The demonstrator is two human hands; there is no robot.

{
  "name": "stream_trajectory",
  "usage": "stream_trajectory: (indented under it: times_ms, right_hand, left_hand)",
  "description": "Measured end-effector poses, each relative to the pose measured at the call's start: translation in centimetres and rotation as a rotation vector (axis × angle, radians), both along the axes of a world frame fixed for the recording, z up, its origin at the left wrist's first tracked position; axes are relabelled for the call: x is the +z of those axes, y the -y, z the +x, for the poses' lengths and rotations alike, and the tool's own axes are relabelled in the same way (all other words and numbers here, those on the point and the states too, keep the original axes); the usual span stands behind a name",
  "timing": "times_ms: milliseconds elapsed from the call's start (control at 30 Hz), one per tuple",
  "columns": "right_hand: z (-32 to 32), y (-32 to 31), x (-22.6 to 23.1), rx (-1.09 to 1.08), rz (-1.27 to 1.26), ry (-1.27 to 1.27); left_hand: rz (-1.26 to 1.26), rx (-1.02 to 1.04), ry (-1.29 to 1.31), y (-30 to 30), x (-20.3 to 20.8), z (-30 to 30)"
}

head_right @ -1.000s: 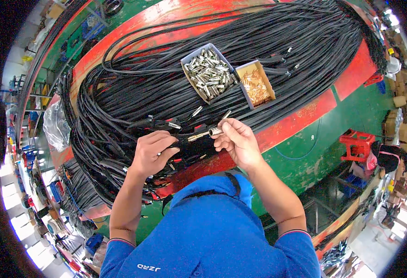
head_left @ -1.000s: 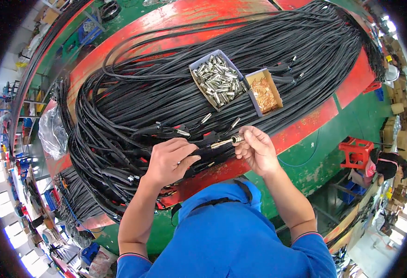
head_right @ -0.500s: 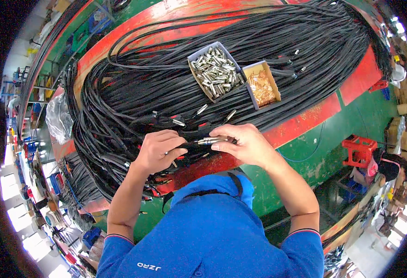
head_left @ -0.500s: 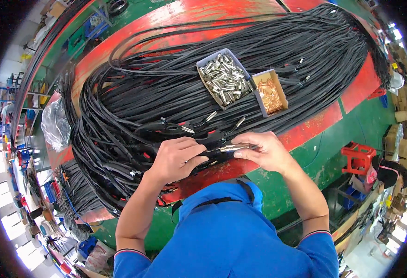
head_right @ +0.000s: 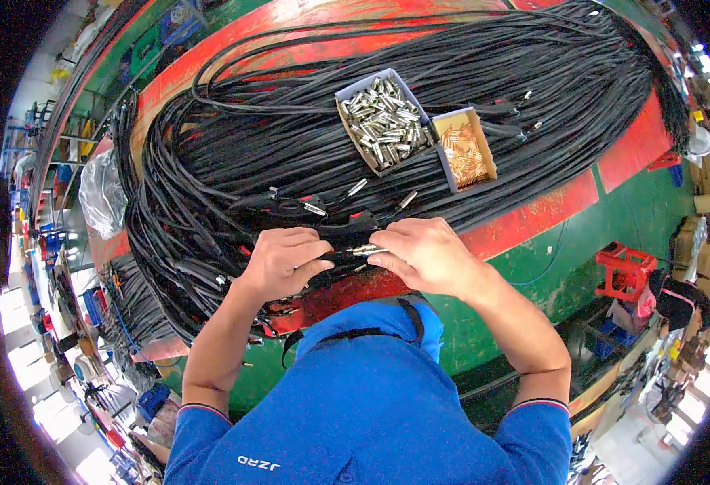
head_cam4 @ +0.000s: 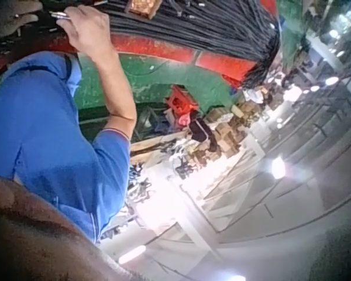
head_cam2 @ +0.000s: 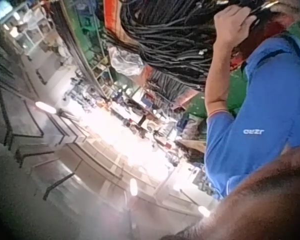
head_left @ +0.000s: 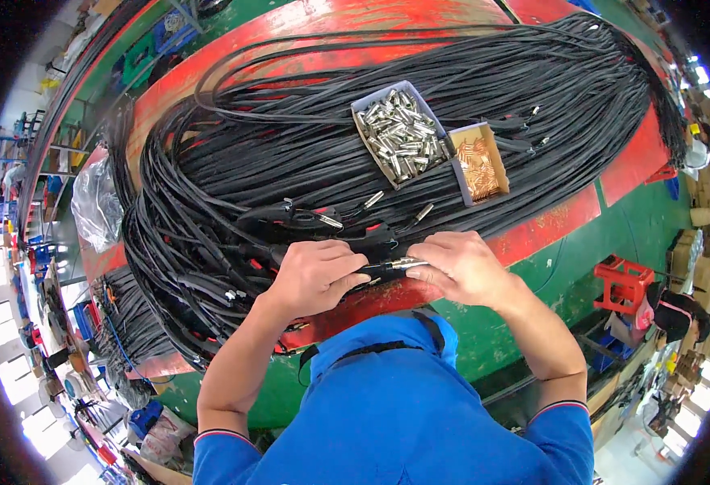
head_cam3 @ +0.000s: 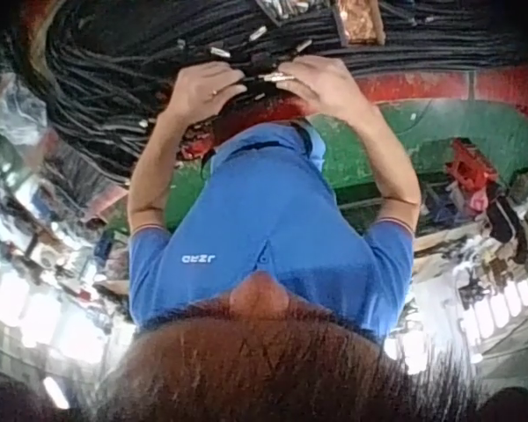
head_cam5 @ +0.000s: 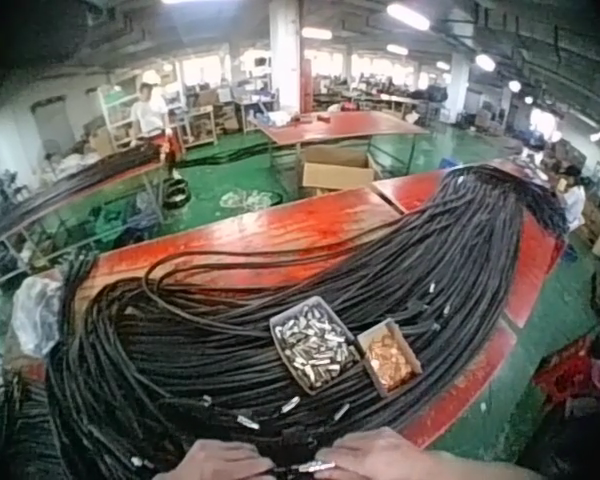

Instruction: The person assembles wire harnesses by hand, attaching metal connectors to the ends of black cables.

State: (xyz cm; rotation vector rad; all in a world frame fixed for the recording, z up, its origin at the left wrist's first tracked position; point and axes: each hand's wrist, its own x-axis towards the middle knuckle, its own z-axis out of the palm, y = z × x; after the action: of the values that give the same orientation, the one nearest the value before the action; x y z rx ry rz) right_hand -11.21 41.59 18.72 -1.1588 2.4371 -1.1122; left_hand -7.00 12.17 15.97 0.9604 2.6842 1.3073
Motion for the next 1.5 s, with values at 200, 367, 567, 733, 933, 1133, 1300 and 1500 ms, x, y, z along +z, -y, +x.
stream_trajectory:
  times_ms: [200, 367, 567, 733, 933, 1133, 1300, 1500]
  right_hand:
    - [-0.8, 0.1, -0.1, 0.05, -0.023, 0.188]
    - [-1.2, 0.3, -0.2, 0.075, -0.012, 0.288]
    - [-1.1, 0.4, -1.1, 0.072, -0.006, 0.471]
    - [-0.6, 0.4, -1.8, -0.016, -0.028, 0.831]
    - [-0.1, 0.8, -2.5, -0.167, -0.153, 1.256]
    - [-0.4, 0.7, -3.3, -0.246, -0.205, 1.775]
    - [-0.2, 0.7, -3.7, -0.227, -0.137, 1.734]
    - [1.0, 1.7, -3.2, -0.035, 0.079, -0.263]
  left_hand:
    - [-0.046, -0.032, 0.008, 0.0, 0.3, -0.4]
    - [-0.059, -0.043, 0.032, 0.2, 0.0, -0.4]
    - [-0.045, -0.048, 0.022, 0.2, -0.2, -0.4]
    - [-0.052, -0.059, 0.02, 0.2, -0.2, -0.5]
    - [-0.045, -0.06, 0.0, 0.2, -0.2, -0.6]
    - [-0.055, -0.086, -0.017, 0.1, -0.4, -0.8]
    - [-0.094, -0.089, 0.019, 0.2, -0.2, -0.7]
    - [-0.035, -0.075, 0.086, -0.1, -1.1, -1.3]
